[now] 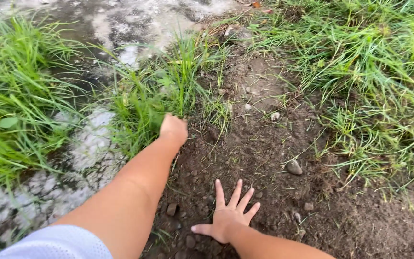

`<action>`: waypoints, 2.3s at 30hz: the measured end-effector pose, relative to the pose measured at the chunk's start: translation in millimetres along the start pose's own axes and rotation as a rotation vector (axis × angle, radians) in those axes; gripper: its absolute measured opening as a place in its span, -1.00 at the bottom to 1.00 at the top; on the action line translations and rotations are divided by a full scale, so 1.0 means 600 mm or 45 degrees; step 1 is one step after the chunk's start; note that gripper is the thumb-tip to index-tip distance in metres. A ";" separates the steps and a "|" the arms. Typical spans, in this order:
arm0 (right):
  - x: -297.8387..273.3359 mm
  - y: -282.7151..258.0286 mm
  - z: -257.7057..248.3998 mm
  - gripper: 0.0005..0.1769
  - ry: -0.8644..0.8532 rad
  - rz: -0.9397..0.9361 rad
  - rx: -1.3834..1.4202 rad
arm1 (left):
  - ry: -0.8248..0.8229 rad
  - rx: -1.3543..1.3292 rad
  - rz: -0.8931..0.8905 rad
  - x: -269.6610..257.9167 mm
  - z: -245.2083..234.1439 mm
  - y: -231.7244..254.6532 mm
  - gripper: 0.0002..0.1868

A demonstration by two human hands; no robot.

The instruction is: Manually pull weeds and grass from a dirt and rocky garden patch.

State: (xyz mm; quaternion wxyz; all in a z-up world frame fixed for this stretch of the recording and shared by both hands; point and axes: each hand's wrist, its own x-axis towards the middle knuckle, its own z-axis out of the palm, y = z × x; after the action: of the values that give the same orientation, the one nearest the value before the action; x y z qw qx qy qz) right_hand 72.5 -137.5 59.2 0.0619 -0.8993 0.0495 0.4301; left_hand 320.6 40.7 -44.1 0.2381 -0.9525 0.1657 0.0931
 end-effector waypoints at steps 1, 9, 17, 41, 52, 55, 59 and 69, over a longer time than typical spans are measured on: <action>0.002 0.000 0.001 0.64 0.001 0.004 -0.003 | 0.002 -0.005 0.000 -0.013 0.000 0.003 -0.63; 0.002 -0.003 0.001 0.67 0.019 -0.010 0.038 | -0.245 -0.708 -0.412 -0.053 -0.028 0.020 -0.72; 0.004 -0.012 0.001 0.67 0.005 -0.005 0.005 | -0.235 -0.831 -0.372 -0.200 -0.169 0.046 -0.72; 0.007 -0.009 0.009 0.67 0.048 -0.015 -0.053 | -0.464 -0.698 -0.493 -0.180 -0.094 0.083 -0.64; 0.025 0.016 0.046 0.65 0.101 -0.048 -0.003 | -0.195 -1.117 -0.599 -0.291 -0.094 0.068 -0.60; 0.067 0.026 0.023 0.59 0.143 -0.060 -0.019 | -0.073 -1.156 -0.757 -0.339 -0.146 0.062 -0.71; 0.131 0.034 0.007 0.04 0.031 -0.156 1.063 | -0.106 -1.243 -0.888 -0.367 -0.180 0.114 -0.71; 0.028 0.130 -0.188 -0.82 -0.143 0.119 2.695 | -0.018 -1.462 -0.725 -0.518 -0.266 0.216 -0.27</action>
State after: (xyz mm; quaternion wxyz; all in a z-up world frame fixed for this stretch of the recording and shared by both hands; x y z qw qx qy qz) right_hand 158.3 -232.4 111.1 0.7990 -0.3634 0.4303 0.2109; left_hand 1.3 -60.0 119.2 -0.2935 -0.9344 -0.1715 0.1065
